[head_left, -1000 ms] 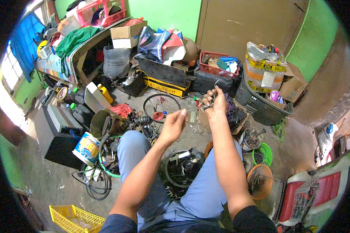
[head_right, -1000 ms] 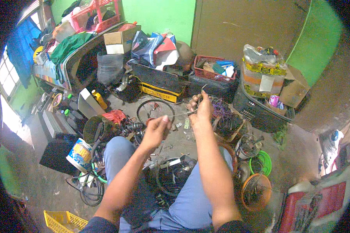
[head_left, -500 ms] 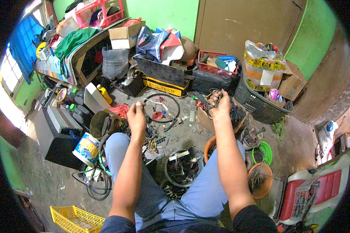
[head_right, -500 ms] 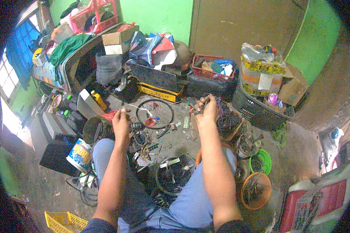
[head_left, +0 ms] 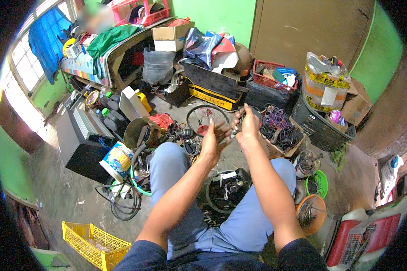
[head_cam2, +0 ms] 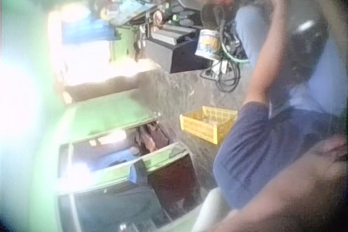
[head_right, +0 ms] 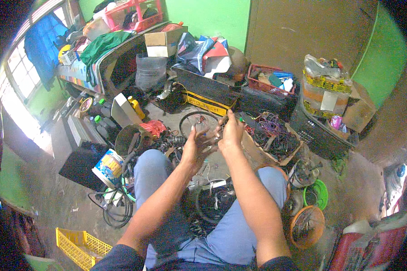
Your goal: The person holds and handles a small mechanical component, turning it over to view different sides, and picks through containers of washers and small metal parts on the floor to select specific pieces for the assembly.
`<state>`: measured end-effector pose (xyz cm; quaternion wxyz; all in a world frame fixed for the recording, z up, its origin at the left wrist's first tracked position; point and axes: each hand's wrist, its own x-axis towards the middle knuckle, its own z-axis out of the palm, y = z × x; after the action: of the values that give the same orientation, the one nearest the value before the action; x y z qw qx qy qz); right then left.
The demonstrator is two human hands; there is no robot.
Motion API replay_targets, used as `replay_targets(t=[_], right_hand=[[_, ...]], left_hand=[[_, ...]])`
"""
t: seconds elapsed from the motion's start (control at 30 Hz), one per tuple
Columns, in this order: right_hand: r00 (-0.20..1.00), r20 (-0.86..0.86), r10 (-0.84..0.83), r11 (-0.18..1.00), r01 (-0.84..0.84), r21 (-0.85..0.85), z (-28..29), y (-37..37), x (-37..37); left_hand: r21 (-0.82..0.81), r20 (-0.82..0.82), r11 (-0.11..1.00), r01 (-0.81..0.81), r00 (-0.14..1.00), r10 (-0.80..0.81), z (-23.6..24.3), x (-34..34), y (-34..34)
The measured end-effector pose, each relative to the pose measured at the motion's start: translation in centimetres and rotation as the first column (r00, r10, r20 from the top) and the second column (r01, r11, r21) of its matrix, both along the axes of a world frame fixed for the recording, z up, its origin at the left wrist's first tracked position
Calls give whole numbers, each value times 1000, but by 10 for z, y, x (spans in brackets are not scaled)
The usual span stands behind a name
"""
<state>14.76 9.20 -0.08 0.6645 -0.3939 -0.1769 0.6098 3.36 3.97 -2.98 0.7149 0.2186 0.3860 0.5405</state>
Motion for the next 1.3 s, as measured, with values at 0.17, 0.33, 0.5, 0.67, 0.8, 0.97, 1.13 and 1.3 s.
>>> replay_targets(t=[0.17,0.33,0.5,0.67,0.8,0.97,1.13,1.3], right_hand=[[929,370,-8,985,-58,165,6,-22,-37],[842,526,-115,927,-100,362,-13,-14,-27],[908,417,-43,907,-139,397,-11,-20,-16],[924,381,34,891,-200,408,-5,-25,-3],[809,584,-66,870,-240,431,13,-27,9],[453,875,-174,837,-401,374,36,-35,31],[114,973,-201,743,-630,227,34,-47,47],[33,972,-235,706,-682,193,15,-50,43]], left_hand=[[-112,437,983,-147,881,182,-11,8,8],[-155,587,966,-208,766,260,-5,28,11],[-114,650,983,-147,737,186,-6,30,12],[-215,624,965,-149,739,253,12,35,3],[-202,644,974,-106,735,213,19,32,-1],[-93,703,995,-42,704,95,11,20,1],[-158,604,982,-107,776,182,26,17,-7],[2,598,1000,-26,802,19,-1,7,6]])
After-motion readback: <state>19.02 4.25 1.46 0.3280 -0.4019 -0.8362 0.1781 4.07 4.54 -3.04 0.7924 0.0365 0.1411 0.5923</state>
